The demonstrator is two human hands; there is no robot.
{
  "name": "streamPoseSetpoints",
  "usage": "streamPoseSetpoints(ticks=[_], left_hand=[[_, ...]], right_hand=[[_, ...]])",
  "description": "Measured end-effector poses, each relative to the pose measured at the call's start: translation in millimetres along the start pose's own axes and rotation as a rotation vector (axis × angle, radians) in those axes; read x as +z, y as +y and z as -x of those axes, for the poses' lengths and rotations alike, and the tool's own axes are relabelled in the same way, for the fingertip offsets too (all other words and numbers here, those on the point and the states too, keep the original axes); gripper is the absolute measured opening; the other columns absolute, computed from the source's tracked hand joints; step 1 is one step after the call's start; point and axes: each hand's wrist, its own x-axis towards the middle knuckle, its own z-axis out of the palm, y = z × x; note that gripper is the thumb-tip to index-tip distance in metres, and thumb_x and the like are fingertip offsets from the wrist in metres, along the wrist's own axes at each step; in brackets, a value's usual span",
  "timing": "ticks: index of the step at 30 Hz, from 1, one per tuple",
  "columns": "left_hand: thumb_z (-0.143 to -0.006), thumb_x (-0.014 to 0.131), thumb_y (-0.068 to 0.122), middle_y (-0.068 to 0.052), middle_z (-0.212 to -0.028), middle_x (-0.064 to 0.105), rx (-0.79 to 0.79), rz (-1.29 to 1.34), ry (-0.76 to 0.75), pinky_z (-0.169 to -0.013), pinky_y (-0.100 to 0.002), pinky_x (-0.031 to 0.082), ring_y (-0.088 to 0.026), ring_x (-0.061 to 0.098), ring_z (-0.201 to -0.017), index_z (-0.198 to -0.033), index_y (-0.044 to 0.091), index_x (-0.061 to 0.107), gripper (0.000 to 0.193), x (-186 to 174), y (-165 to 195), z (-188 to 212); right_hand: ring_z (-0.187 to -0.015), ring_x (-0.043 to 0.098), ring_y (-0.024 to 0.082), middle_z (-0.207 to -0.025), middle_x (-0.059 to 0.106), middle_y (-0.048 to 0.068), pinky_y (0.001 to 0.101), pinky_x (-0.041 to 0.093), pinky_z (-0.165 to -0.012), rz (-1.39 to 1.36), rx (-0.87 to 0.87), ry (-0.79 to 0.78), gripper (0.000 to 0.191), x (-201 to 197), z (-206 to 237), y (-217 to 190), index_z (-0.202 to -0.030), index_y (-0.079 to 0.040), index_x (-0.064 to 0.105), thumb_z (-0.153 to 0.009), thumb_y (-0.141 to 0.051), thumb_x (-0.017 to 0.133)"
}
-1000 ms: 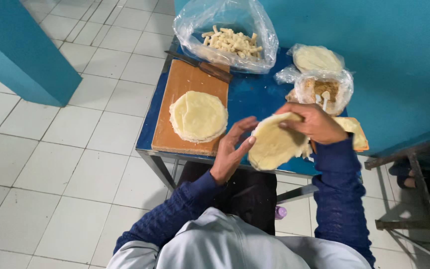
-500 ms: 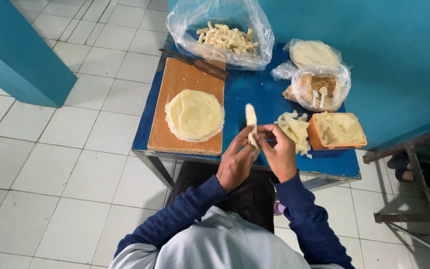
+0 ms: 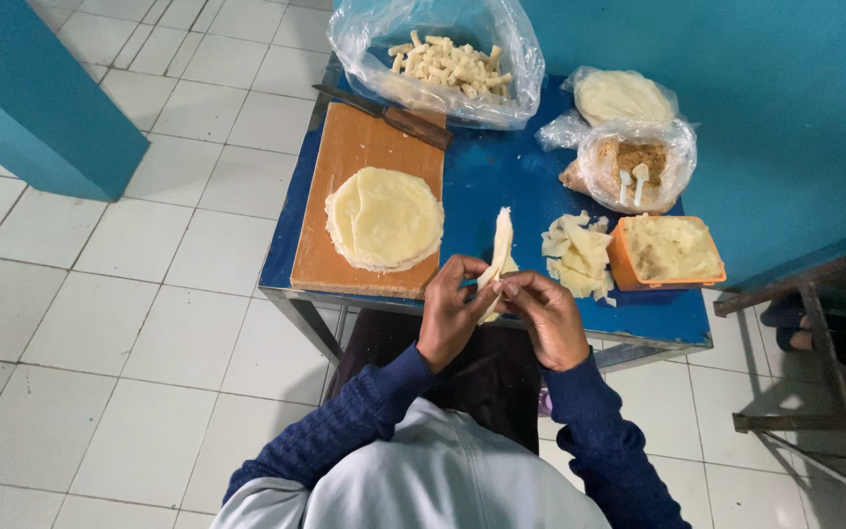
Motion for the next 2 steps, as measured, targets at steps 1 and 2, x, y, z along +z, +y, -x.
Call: streamPoseSetpoints(ticks=[1,2], left_hand=[[-0.092,0.077,0.017,-0.007,-0.106,0.066,-0.050,0.063,-0.011,-0.078,-0.028,0.062,-0.016,0.070,-0.094,-0.109,-0.001,0.063,0.028,-1.0,-4.2,0.9],[-0.094,0.077,0.017,-0.007,-0.108,0.067,-0.022,0.042,-0.017,-0.081,-0.028,0.062,-0.017,0.071,-0.096,-0.111,-0.001,0.065,0.027,-3.0,-7.9,1.5]], right_hand=[[-0.095,0.069,0.015,-0.104,0.072,0.009,0.0331,0.058,-0.088,-0.013,-0.001,-0.004,0.014,-1.0,0.3,1.7,-0.105,0.001,0.069,-0.101,-0.011,0.064],[-0.096,0.070,0.016,-0.105,0.073,0.009,0.0345,0.059,-0.089,-0.026,-0.003,-0.009,0.015,-1.4,0.3,3.2,-0.106,0.001,0.069,-0.101,-0.011,0.063]])
